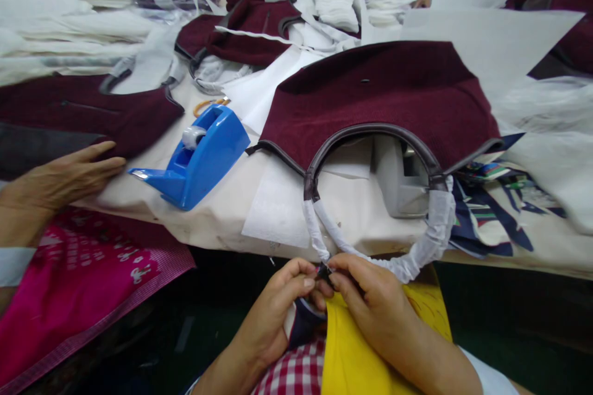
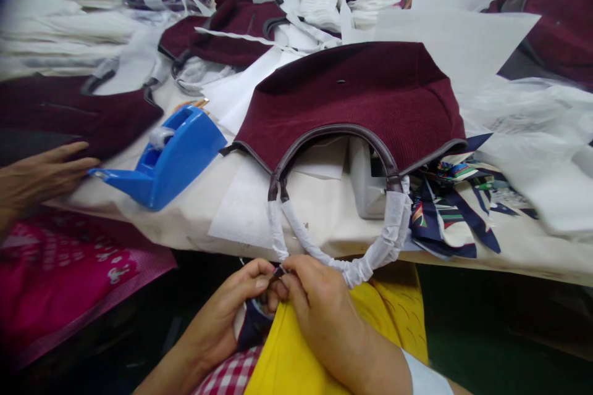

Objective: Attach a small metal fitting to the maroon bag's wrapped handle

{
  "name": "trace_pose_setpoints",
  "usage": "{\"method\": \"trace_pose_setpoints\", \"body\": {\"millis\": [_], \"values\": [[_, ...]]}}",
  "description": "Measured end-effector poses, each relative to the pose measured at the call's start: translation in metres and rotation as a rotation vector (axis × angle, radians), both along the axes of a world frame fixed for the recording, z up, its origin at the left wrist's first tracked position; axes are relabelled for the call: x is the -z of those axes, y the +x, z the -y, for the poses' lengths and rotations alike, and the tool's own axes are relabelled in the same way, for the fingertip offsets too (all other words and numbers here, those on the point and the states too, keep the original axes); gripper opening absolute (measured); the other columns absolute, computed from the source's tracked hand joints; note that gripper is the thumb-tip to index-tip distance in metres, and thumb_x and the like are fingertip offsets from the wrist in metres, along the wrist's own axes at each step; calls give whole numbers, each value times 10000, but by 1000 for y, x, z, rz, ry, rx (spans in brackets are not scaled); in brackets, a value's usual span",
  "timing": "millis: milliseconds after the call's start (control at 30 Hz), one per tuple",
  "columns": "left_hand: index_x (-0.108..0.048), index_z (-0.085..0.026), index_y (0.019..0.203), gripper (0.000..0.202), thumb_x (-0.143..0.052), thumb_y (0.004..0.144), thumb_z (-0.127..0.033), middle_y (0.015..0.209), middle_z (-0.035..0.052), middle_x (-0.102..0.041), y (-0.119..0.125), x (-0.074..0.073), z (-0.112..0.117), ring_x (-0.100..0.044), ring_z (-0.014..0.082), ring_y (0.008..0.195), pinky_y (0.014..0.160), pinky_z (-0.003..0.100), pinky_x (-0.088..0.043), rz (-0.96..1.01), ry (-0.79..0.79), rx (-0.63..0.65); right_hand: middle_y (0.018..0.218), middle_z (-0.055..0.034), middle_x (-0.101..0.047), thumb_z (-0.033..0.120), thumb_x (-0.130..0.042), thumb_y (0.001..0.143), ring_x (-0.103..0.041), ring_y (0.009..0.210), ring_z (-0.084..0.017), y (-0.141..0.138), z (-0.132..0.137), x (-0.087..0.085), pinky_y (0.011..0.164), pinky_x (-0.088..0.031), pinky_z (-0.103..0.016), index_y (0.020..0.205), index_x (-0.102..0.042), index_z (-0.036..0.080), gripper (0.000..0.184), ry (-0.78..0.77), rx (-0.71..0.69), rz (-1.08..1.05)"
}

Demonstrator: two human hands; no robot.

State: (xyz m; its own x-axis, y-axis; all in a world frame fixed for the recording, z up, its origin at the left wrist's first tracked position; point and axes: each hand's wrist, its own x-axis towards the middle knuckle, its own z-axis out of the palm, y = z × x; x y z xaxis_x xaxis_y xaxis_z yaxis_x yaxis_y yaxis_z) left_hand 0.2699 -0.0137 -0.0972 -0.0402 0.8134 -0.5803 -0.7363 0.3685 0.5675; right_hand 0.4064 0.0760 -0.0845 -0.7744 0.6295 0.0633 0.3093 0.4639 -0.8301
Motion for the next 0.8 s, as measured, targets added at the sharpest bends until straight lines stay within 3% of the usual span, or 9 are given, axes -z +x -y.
{"method": "trace_pose_setpoints", "body": {"millis": [200, 367, 600, 800], "values": [[-468, -167, 817, 150, -534, 704, -94, 623, -1, -593, 0, -1, 4, -512, 68, 541, 548, 172, -367, 196, 30, -55, 695, 9, -540, 76, -453, 848, -504, 630, -108, -4, 8, -13, 574, -372, -236, 801, -557, 161, 143, 163, -4, -42], [-450, -178, 807, 186, -585, 706, -99, 650, -16, -611, 3, -7, 4, -480, 37, 506, 513, 153, -345, 98, 46, -112, 675, -20, -498, 62, -422, 844, -453, 594, -136, -4, 13, -19, 535, -338, -267, 796, -551, 146, 161, 353, -54, 11], [-459, -185, 807, 224, -653, 700, -150, 580, -60, -567, 5, -11, 8, -517, 48, 554, 551, 164, -384, -76, 64, -125, 673, -65, -521, 107, -400, 883, -484, 615, -168, -9, 16, -24, 517, -326, -279, 827, -573, 115, 182, 695, 8, 19], [-448, -182, 821, 219, -641, 720, -181, 574, -51, -575, 4, -12, 10, -530, 57, 546, 555, 176, -392, -33, 65, -130, 653, -60, -529, 88, -393, 879, -467, 597, -164, -12, 15, -27, 524, -330, -280, 804, -559, 123, 186, 739, -21, -12]]}}
